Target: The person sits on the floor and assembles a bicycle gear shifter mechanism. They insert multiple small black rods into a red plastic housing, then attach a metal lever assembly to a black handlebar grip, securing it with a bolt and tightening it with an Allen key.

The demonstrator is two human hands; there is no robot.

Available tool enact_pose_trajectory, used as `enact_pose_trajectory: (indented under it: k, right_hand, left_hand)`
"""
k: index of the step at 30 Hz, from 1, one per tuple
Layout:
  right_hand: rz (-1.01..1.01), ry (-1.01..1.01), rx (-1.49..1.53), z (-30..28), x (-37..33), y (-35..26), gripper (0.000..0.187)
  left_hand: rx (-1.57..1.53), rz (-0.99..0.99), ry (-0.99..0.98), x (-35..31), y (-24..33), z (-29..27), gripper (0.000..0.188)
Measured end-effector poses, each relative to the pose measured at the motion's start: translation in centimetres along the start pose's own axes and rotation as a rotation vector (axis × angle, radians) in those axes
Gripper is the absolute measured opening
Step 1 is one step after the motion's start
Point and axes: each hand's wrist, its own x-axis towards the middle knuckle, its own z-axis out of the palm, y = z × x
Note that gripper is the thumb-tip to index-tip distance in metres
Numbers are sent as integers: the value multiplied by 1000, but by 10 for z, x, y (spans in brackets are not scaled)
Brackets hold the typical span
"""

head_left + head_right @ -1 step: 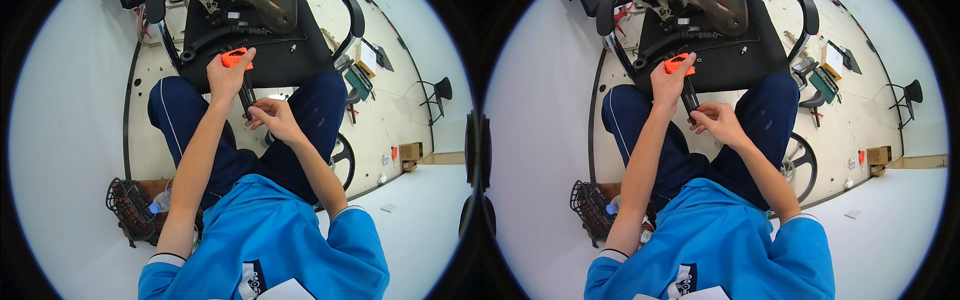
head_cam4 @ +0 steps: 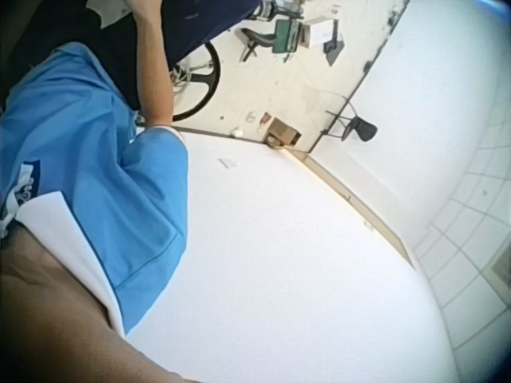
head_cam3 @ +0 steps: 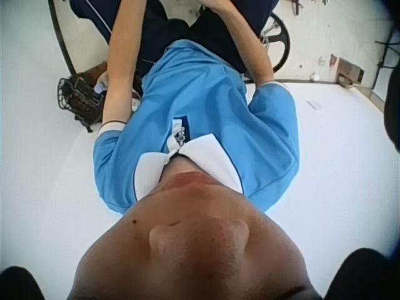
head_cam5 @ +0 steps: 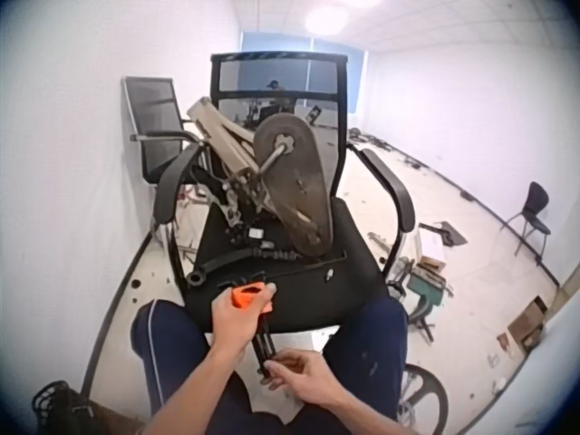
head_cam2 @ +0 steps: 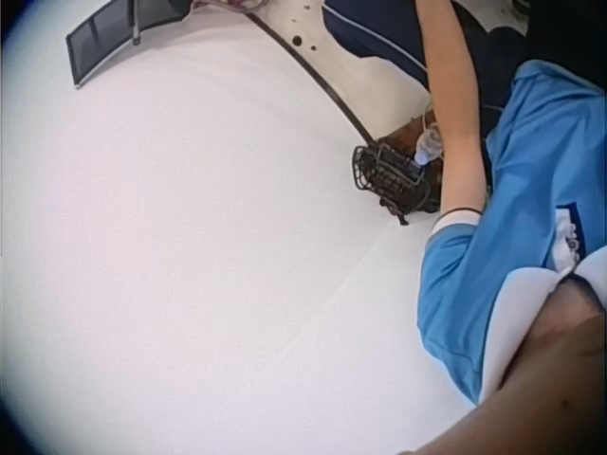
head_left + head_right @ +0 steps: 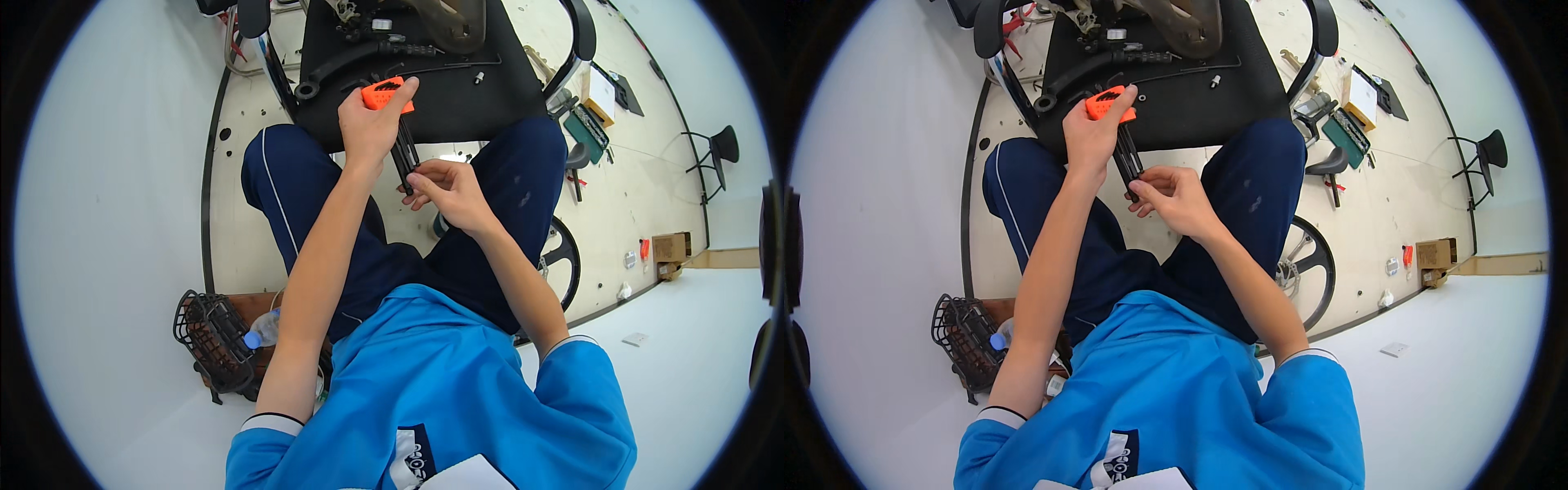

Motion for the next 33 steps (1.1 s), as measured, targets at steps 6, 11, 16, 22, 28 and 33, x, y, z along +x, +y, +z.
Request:
enact_pose_trajectory:
  k: [6, 11, 16, 22, 28, 33]
  right_hand:
    - [-39, 70, -38, 0, -4, 5, 22]
    - [-58, 121, -87, -5, -7, 7, 20]
    - [-580, 565, -561, -18, -10, -36, 8]
    - [-901, 344, -1159, -28, 12, -76, 12]
    - [-867, 291, -1209, -34, 27, -67, 8]
    - [-968, 442, -1210, -53, 56, -84, 7]
  left_hand:
    - [40, 57, -81, -2, -1, 2, 41]
    - [-22, 164, -209, -3, -5, 4, 38]
    - [310, 397, -285, -18, 5, 2, 43]
    - [376, 451, -375, -23, 3, 5, 39]
    - [396, 407, -355, -21, 0, 6, 38]
    - [422, 426, -354, -21, -3, 5, 40]
